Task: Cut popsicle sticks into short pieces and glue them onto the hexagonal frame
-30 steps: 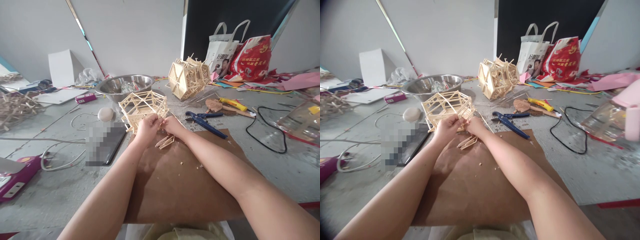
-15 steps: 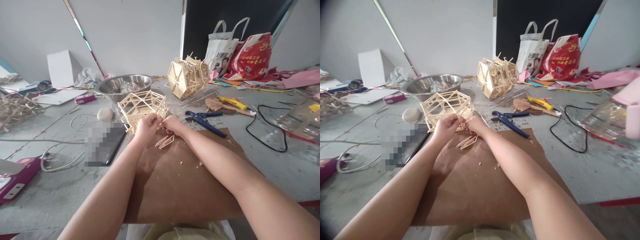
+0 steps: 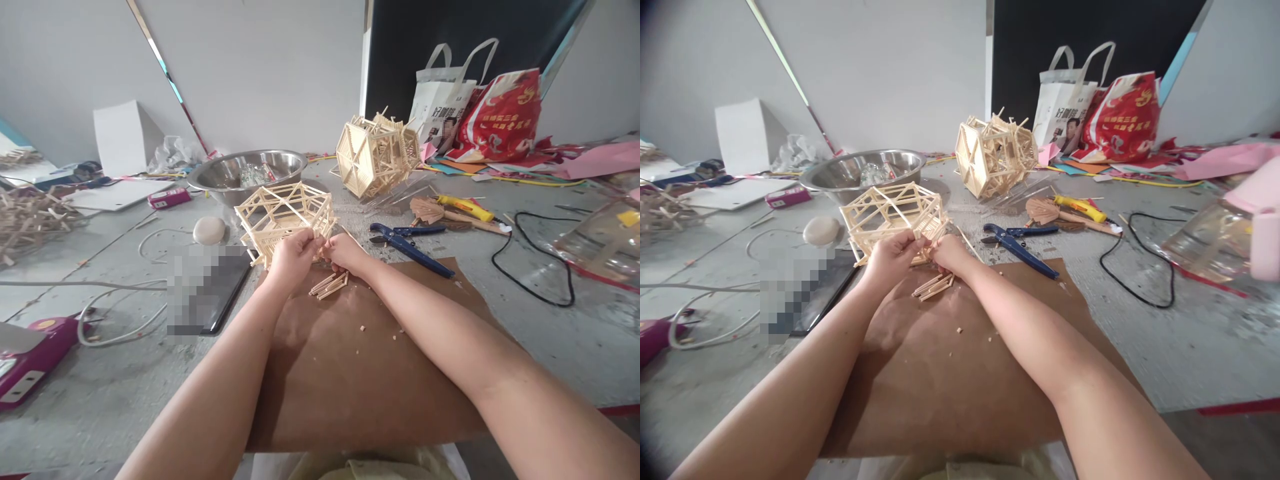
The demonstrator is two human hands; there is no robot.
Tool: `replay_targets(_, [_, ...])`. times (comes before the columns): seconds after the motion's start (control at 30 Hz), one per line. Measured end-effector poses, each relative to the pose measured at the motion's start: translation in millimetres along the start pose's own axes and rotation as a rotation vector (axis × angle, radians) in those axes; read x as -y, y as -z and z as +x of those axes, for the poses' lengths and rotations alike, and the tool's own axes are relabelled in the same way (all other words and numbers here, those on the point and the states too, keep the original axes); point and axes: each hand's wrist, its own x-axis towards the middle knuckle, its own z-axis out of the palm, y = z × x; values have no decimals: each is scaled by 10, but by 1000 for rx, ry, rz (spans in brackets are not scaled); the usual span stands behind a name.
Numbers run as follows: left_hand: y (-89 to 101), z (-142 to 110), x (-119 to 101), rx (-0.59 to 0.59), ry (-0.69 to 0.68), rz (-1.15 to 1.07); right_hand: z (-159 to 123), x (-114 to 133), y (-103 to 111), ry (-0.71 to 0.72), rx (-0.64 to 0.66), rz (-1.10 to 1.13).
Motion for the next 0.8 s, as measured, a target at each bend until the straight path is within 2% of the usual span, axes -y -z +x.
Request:
replay_targets(0.2, [66,-19,1,10,4,44,22,-99,-17,123,-1,-101])
replay_targets(0.3, [99,-25,23,28,-21,32,16,-79,-26,141,-1,-126])
replay_targets(0.4, [121,-36,35,41,-12,74,-15,10,27,117,84,-112])
replay_targets(0.5, [115,-54,29,45,6,148,-35,143,208,75,162,-122])
replay_targets(0.57, [99,-71,15,37,6,198,-7,220,389,44,127,-208])
replay_targets(0.67, [76,-107,-27,3,-7,317,125,265,658,10,7,-357])
replay_targets(0.8, [89,-170,-137,-46,-92,495,421,214,827,-28,-116,-430])
